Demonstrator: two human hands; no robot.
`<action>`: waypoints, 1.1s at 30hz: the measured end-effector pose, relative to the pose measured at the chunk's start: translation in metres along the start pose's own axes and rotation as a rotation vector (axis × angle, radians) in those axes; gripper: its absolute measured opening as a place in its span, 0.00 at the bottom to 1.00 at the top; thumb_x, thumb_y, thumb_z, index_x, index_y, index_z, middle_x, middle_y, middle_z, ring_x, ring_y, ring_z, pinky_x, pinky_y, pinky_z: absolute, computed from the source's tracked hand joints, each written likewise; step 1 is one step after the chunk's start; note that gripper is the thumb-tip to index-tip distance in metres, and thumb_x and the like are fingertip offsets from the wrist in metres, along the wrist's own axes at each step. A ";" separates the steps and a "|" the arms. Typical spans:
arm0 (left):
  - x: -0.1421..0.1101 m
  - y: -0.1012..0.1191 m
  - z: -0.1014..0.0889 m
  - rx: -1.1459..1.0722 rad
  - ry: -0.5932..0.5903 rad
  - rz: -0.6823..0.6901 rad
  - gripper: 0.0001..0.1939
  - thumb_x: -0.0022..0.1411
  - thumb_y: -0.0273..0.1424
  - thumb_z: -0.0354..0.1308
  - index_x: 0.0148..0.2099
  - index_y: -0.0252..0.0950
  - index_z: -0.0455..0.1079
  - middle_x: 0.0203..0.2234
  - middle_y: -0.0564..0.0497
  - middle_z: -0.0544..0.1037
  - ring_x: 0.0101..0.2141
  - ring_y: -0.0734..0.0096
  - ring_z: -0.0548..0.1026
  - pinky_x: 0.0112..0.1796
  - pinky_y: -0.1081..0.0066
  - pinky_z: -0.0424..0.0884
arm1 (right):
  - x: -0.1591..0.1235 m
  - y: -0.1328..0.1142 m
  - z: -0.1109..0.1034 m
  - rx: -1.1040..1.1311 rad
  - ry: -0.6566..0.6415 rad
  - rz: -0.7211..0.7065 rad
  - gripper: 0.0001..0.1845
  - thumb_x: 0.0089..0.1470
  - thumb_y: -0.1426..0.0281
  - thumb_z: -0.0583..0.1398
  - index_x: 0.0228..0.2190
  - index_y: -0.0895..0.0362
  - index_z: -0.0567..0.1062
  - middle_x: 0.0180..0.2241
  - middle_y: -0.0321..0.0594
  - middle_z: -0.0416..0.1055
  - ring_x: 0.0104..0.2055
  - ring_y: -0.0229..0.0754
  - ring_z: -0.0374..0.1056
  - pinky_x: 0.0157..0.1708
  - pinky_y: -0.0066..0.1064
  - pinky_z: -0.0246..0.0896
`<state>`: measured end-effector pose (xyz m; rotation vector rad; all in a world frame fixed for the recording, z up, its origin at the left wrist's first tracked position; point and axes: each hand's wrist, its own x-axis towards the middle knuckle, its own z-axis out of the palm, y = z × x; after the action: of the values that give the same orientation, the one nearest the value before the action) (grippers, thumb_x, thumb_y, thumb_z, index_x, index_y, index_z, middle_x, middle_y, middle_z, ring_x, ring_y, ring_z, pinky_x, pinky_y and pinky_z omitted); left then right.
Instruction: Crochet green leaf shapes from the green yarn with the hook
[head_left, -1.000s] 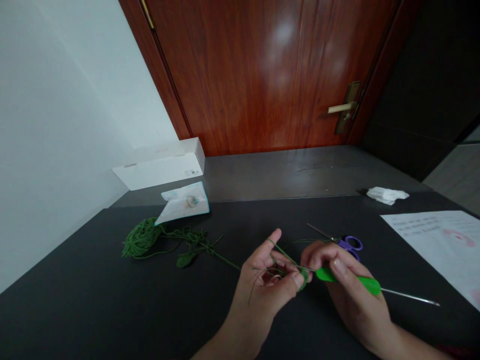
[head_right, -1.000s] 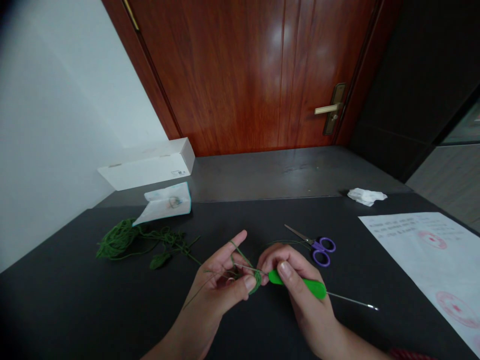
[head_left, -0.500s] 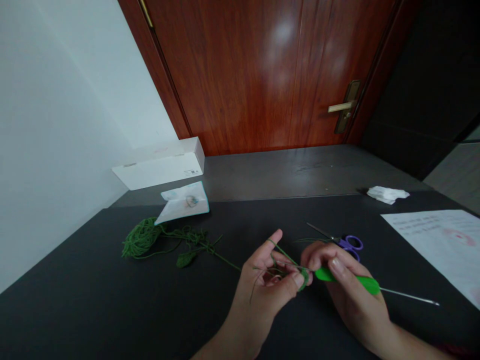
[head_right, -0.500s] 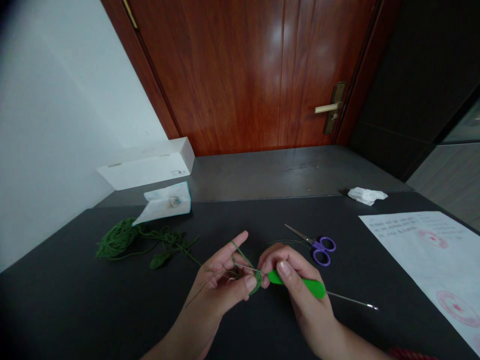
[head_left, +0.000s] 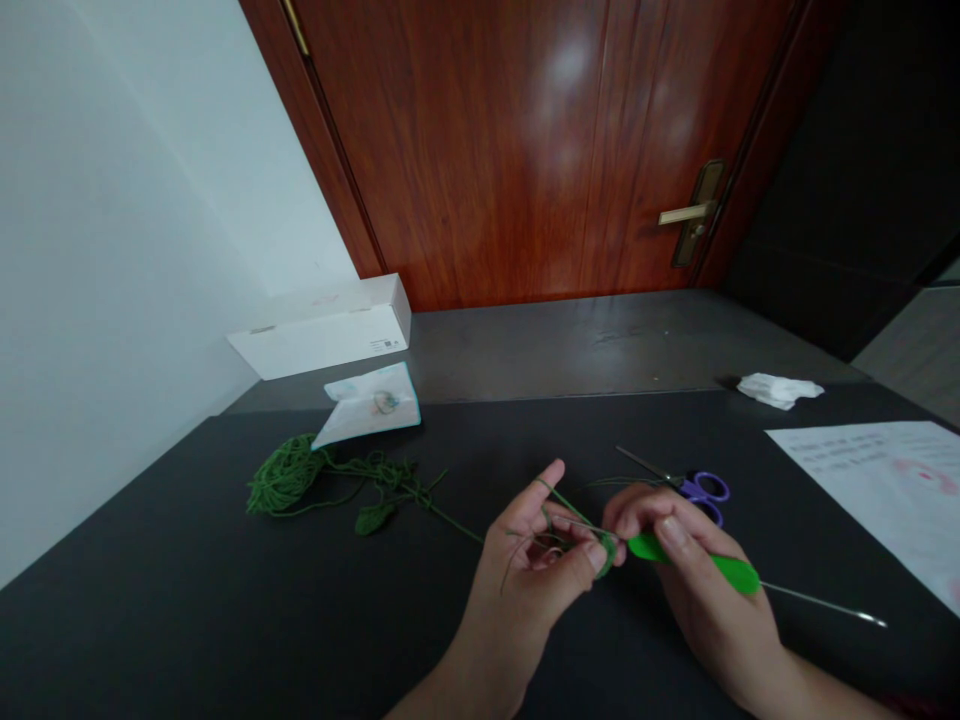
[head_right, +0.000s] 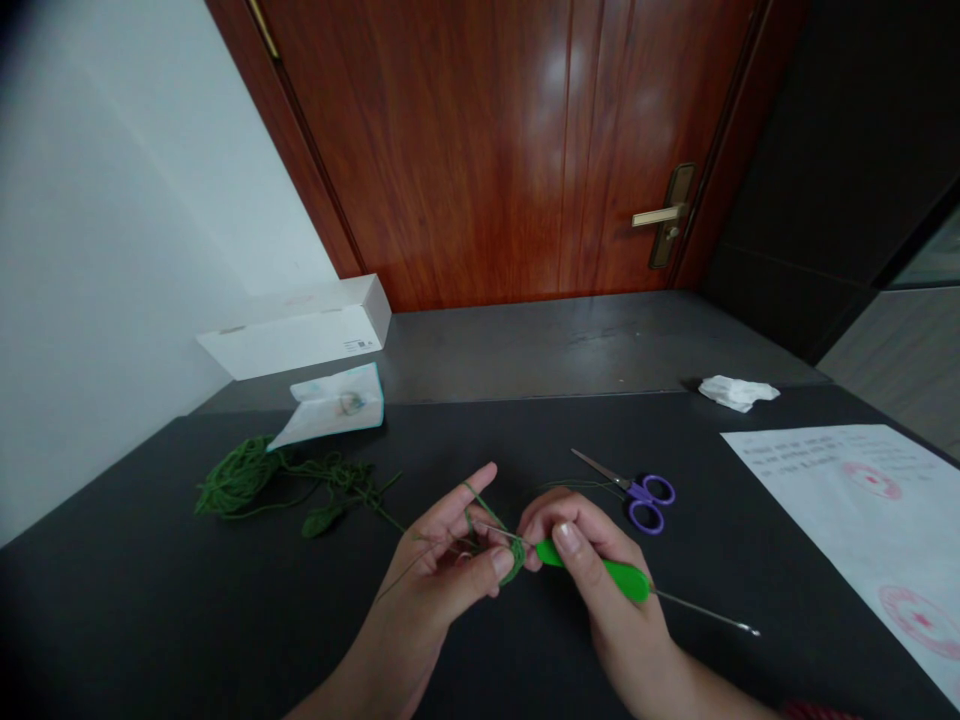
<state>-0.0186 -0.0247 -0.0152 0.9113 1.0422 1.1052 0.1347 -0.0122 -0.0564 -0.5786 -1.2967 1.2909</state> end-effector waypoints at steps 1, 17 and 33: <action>0.000 0.001 0.000 0.004 0.004 0.000 0.39 0.52 0.28 0.66 0.65 0.31 0.58 0.27 0.55 0.73 0.28 0.75 0.70 0.30 0.72 0.66 | -0.001 0.000 -0.001 -0.016 0.003 -0.005 0.15 0.66 0.65 0.49 0.36 0.51 0.75 0.33 0.36 0.67 0.35 0.40 0.63 0.36 0.30 0.58; -0.001 0.001 -0.002 0.113 0.020 0.042 0.37 0.54 0.30 0.65 0.65 0.34 0.59 0.29 0.53 0.74 0.31 0.71 0.71 0.33 0.69 0.64 | -0.010 -0.002 -0.002 -0.244 0.024 -0.047 0.12 0.67 0.66 0.50 0.37 0.49 0.72 0.34 0.36 0.66 0.38 0.40 0.60 0.37 0.28 0.58; -0.002 0.002 -0.001 0.108 0.028 0.026 0.38 0.54 0.31 0.66 0.65 0.34 0.59 0.29 0.53 0.74 0.30 0.70 0.70 0.33 0.68 0.64 | -0.012 0.000 -0.004 -0.235 0.054 -0.044 0.12 0.65 0.66 0.51 0.36 0.53 0.74 0.32 0.40 0.67 0.35 0.43 0.62 0.34 0.32 0.61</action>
<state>-0.0205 -0.0260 -0.0137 1.0002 1.1246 1.0938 0.1409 -0.0215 -0.0613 -0.7398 -1.4187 1.0869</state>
